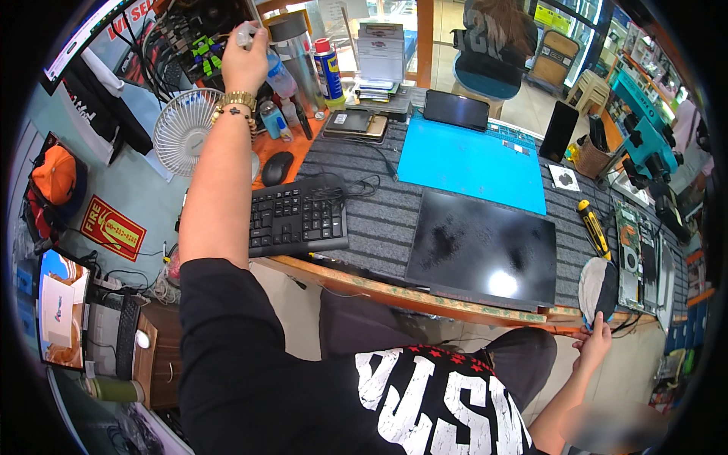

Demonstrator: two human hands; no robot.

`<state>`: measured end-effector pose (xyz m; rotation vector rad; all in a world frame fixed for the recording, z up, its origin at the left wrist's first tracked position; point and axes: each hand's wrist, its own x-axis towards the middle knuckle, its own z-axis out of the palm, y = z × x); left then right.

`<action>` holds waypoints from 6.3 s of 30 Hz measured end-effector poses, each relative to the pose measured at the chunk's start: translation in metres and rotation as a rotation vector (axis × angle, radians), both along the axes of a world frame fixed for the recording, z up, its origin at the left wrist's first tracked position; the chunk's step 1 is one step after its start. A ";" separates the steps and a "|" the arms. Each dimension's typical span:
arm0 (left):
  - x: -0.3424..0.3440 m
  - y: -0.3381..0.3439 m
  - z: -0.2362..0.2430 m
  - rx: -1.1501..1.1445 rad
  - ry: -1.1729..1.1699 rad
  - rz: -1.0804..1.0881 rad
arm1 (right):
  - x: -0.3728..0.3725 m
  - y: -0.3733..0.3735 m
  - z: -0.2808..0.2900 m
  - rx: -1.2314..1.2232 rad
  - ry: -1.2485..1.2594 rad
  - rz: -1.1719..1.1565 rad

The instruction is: The person disassembles a laptop screen assembly, wipes the screen surface with a cloth, uses a spray bottle and a small vacuum tool on the screen, and then continues wiping the surface by hand.

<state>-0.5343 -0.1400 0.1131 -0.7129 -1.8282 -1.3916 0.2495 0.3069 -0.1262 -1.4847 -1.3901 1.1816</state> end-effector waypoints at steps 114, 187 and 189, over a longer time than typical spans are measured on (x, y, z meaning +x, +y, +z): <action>0.553 0.191 -0.186 0.029 -0.967 -1.293 | -0.047 -0.110 0.063 -0.269 0.910 0.750; 0.297 0.165 -0.158 -0.794 -0.183 -0.574 | -0.227 -0.028 0.101 1.002 -1.038 0.950; 0.300 0.167 -0.155 -0.812 -0.175 -0.564 | -0.223 -0.023 0.101 0.990 -1.063 0.918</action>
